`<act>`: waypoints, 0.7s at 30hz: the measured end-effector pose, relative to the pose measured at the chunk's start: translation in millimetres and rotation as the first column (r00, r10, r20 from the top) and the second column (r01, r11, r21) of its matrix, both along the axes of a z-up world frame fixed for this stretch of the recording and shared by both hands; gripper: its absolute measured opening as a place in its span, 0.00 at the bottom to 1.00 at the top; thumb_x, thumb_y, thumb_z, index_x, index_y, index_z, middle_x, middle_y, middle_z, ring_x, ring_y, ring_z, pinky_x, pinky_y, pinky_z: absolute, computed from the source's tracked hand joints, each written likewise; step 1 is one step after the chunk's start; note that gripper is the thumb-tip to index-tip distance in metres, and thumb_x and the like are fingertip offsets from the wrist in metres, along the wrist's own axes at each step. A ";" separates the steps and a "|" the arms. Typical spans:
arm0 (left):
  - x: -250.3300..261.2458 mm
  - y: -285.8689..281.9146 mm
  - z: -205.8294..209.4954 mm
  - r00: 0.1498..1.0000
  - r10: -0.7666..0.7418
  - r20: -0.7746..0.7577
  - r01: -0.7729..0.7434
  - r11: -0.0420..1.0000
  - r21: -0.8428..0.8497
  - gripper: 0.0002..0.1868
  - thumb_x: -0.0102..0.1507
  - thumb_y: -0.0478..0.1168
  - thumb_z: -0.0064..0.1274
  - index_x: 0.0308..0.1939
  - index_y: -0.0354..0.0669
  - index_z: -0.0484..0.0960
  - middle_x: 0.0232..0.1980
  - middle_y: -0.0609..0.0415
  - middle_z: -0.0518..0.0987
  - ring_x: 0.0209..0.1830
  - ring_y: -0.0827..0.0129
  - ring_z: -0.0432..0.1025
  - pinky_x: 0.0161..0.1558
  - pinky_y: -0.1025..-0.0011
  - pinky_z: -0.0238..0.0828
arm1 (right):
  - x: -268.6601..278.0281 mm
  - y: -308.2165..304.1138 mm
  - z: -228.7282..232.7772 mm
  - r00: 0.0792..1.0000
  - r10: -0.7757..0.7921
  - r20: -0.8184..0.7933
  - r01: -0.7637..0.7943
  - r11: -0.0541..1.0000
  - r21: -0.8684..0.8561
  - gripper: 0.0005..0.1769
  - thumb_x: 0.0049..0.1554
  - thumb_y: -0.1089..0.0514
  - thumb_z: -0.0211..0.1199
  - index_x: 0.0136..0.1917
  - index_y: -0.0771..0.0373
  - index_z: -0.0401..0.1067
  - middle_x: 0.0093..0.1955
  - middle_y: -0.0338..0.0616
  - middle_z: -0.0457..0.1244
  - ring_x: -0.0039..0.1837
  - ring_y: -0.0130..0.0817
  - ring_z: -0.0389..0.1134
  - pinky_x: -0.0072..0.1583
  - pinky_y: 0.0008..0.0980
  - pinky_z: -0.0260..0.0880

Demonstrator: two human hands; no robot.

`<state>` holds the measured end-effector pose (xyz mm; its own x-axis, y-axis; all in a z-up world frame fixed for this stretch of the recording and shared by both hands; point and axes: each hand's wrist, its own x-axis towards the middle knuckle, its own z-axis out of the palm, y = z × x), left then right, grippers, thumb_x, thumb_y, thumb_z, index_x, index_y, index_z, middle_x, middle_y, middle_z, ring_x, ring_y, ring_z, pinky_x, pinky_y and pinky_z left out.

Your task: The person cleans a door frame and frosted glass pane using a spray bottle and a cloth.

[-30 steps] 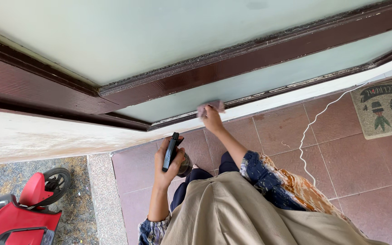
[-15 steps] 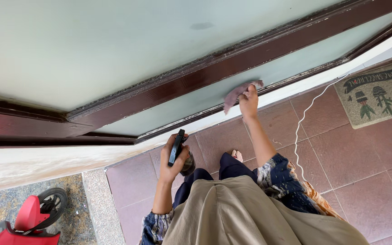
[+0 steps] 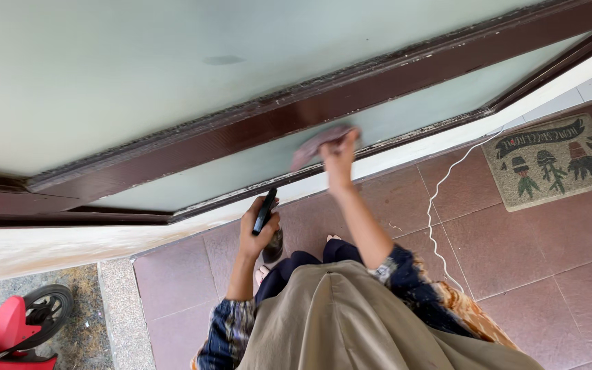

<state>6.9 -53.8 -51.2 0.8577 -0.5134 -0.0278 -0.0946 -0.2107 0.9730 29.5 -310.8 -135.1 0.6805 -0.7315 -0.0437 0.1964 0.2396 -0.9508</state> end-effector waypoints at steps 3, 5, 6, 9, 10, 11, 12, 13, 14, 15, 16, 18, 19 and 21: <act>3.2 -29.1 -17.8 1.000 -0.023 -0.017 0.023 1.000 0.022 0.18 0.57 0.35 0.52 0.51 0.35 0.79 0.25 0.56 0.77 0.24 0.76 0.73 0.30 0.76 0.69 | -18.0 -85.0 -1.7 0.989 -0.028 0.144 0.031 0.999 -0.020 0.27 0.57 0.75 0.49 0.67 0.65 0.50 0.57 0.49 0.57 0.60 0.40 0.63 0.66 0.42 0.71; 6.5 -46.5 -28.5 0.997 -0.005 -0.075 0.008 0.999 0.040 0.18 0.56 0.35 0.52 0.50 0.35 0.80 0.26 0.56 0.76 0.23 0.75 0.73 0.29 0.74 0.70 | -30.3 -121.1 -9.2 0.980 -0.056 0.188 0.055 0.998 0.008 0.28 0.57 0.76 0.48 0.69 0.68 0.49 0.61 0.47 0.58 0.63 0.37 0.62 0.67 0.38 0.68; 9.3 -54.9 -32.3 0.995 0.003 -0.102 0.002 0.999 0.049 0.17 0.56 0.35 0.52 0.49 0.34 0.80 0.26 0.55 0.76 0.23 0.74 0.73 0.29 0.74 0.70 | -32.6 -130.9 -12.0 0.975 -0.070 0.211 0.067 0.998 0.021 0.28 0.57 0.77 0.47 0.70 0.70 0.48 0.63 0.47 0.58 0.65 0.36 0.62 0.68 0.36 0.66; 14.7 -72.0 -40.5 0.963 0.136 -0.233 -0.102 0.983 0.155 0.16 0.56 0.34 0.51 0.46 0.31 0.82 0.26 0.53 0.77 0.22 0.73 0.73 0.28 0.73 0.70 | -38.9 -140.3 -17.6 0.973 -0.049 0.225 0.045 0.999 0.022 0.32 0.57 0.76 0.45 0.73 0.66 0.49 0.66 0.41 0.58 0.67 0.30 0.60 0.69 0.28 0.60; 14.3 -72.5 -41.2 0.966 0.123 -0.229 -0.086 0.983 0.165 0.16 0.56 0.34 0.52 0.47 0.32 0.82 0.27 0.54 0.77 0.22 0.73 0.73 0.28 0.73 0.70 | -38.3 -139.5 -18.4 0.984 -0.068 0.162 0.068 0.998 0.009 0.32 0.57 0.76 0.46 0.74 0.66 0.47 0.64 0.42 0.58 0.64 0.30 0.60 0.67 0.29 0.61; 14.0 -71.6 -41.1 0.968 0.110 -0.225 -0.071 0.982 0.175 0.16 0.56 0.34 0.52 0.47 0.32 0.82 0.27 0.54 0.77 0.22 0.74 0.73 0.28 0.73 0.70 | -37.0 -137.2 -19.6 0.991 -0.088 0.098 0.089 0.996 -0.005 0.32 0.58 0.75 0.46 0.74 0.65 0.46 0.63 0.42 0.58 0.61 0.31 0.60 0.64 0.30 0.63; 14.3 -69.7 -40.6 0.971 0.098 -0.219 -0.058 0.981 0.185 0.16 0.56 0.35 0.53 0.48 0.33 0.82 0.28 0.55 0.77 0.22 0.74 0.73 0.28 0.74 0.69 | -34.2 -133.5 -21.5 0.994 -0.107 0.036 0.107 0.994 -0.020 0.32 0.59 0.74 0.46 0.75 0.65 0.45 0.61 0.43 0.58 0.58 0.31 0.60 0.61 0.32 0.64; 12.6 -66.4 -40.2 0.981 0.082 -0.174 -0.061 0.990 0.125 0.18 0.56 0.35 0.53 0.49 0.34 0.81 0.29 0.55 0.78 0.22 0.75 0.72 0.28 0.74 0.69 | -31.1 -128.0 -24.0 0.994 -0.105 -0.016 0.105 0.994 -0.011 0.33 0.59 0.74 0.47 0.75 0.66 0.46 0.60 0.44 0.58 0.56 0.32 0.60 0.58 0.34 0.64; 8.5 -60.3 -40.1 0.990 0.068 -0.127 -0.060 0.996 0.067 0.19 0.56 0.35 0.53 0.51 0.35 0.80 0.30 0.56 0.78 0.23 0.75 0.72 0.28 0.75 0.69 | -27.4 -118.5 -27.4 0.992 -0.103 -0.069 0.103 0.995 0.000 0.33 0.58 0.74 0.47 0.75 0.67 0.47 0.59 0.46 0.58 0.55 0.32 0.60 0.56 0.36 0.64; 4.2 -53.9 -40.1 0.995 0.056 -0.079 -0.055 0.998 0.008 0.20 0.56 0.35 0.53 0.53 0.36 0.79 0.31 0.56 0.79 0.23 0.76 0.72 0.28 0.75 0.69 | -23.5 -106.9 -30.8 0.988 -0.099 -0.122 0.101 0.995 0.010 0.33 0.58 0.74 0.48 0.75 0.68 0.47 0.57 0.47 0.58 0.53 0.33 0.60 0.54 0.38 0.64; 0.0 -48.0 -40.0 0.996 0.064 -0.063 -0.065 0.998 -0.008 0.20 0.56 0.35 0.53 0.52 0.36 0.79 0.31 0.56 0.79 0.24 0.76 0.72 0.28 0.75 0.69 | -19.9 -90.8 -34.2 0.984 -0.049 -0.169 0.050 0.999 0.000 0.36 0.57 0.73 0.48 0.76 0.67 0.40 0.56 0.47 0.59 0.53 0.30 0.64 0.56 0.34 0.68; -8.6 -36.7 -39.3 0.996 0.080 -0.033 -0.081 0.996 -0.040 0.19 0.57 0.35 0.53 0.52 0.35 0.79 0.32 0.57 0.78 0.25 0.77 0.73 0.29 0.76 0.69 | -13.0 -51.1 -37.1 0.974 0.099 -0.205 -0.083 0.993 0.087 0.42 0.54 0.72 0.51 0.74 0.65 0.33 0.50 0.49 0.63 0.48 0.31 0.69 0.58 0.30 0.73; -11.8 -32.1 -38.6 0.994 0.085 -0.062 -0.088 0.995 -0.045 0.18 0.58 0.35 0.53 0.52 0.35 0.79 0.31 0.56 0.77 0.25 0.77 0.72 0.30 0.76 0.69 | -10.5 -28.0 -35.9 0.963 0.196 -0.184 -0.163 0.970 0.181 0.43 0.51 0.74 0.54 0.72 0.66 0.33 0.46 0.52 0.65 0.45 0.34 0.71 0.58 0.30 0.74; -17.0 -24.1 -36.0 0.989 0.093 -0.119 -0.100 0.994 -0.053 0.18 0.58 0.34 0.53 0.52 0.35 0.78 0.29 0.56 0.75 0.25 0.77 0.70 0.30 0.75 0.67 | -5.5 21.9 -27.1 0.884 0.448 -0.132 -0.448 0.893 0.037 0.10 0.63 0.67 0.56 0.52 0.81 0.64 0.39 0.60 0.62 0.35 0.46 0.64 0.42 0.47 0.71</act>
<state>-10.1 -77.9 -87.2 0.8961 -0.4319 -0.1021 0.0375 -0.1557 0.9871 24.0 -288.9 -162.2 0.9232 -0.3496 -0.1598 -0.0613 0.2767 -0.9590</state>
